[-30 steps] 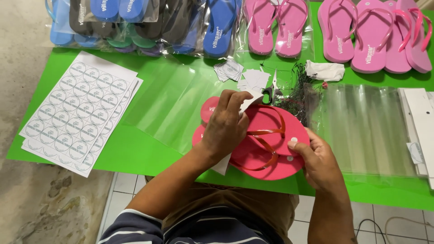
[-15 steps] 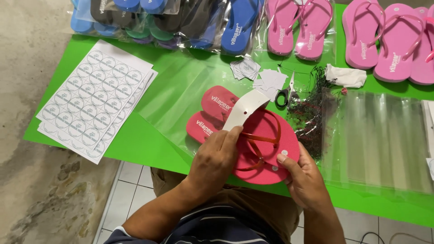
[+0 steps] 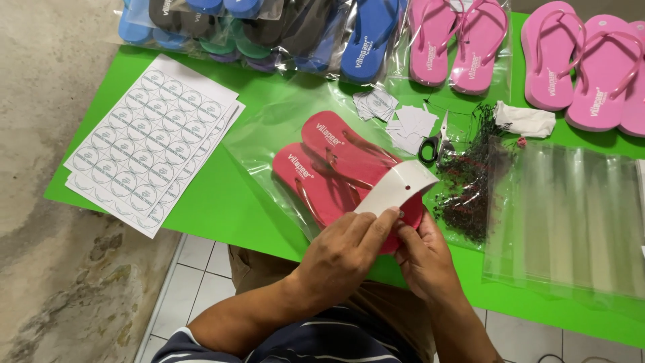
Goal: Packaging flip-flops into plastic bags and attaching labels and tags.
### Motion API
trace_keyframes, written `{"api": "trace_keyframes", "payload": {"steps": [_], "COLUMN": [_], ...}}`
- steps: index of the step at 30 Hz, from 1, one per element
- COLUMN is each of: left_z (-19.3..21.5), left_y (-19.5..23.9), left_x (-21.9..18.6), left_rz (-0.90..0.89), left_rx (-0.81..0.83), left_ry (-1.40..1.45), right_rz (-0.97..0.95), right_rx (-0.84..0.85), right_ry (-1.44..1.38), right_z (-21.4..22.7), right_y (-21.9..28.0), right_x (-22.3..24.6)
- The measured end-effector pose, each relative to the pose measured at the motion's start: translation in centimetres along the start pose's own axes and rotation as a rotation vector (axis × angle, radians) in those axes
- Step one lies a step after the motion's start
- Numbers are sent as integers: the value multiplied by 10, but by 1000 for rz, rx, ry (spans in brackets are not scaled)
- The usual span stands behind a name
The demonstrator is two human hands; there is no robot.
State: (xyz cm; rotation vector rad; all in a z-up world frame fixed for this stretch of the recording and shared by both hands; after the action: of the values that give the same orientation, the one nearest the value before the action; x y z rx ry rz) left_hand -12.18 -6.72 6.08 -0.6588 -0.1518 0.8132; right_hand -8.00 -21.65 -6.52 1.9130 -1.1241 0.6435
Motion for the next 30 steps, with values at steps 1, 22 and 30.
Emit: {"api": "trace_keyframes", "payload": {"steps": [1,22,30], "left_z": [0,3,5], "left_y": [0,-14,-7], "left_x": [-3,-29,109], "left_rz": [5,-81,316], "left_rx": [0,-111,-403], "left_ry": [-4,9,-7], "right_rz": [-3,-177,-104], "right_rx": [5,-248,120], "right_ry": [1,613,506], "right_z": [-1,-30,-108], "right_y": [-3,-59,-32], "right_x": [-3,25,78]}}
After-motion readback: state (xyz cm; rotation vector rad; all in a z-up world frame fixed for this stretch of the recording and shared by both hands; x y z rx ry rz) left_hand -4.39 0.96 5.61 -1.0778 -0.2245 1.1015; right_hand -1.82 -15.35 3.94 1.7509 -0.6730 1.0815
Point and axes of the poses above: each hand's wrist, its own y-axis away from the middle knuckle, its own z-axis out of the back of the hand, x = y × z, the point moved 4 cm from there along -y, towards the middle knuckle, and after that the axes turned 8 degrees about -z, right-handed, at the moved point
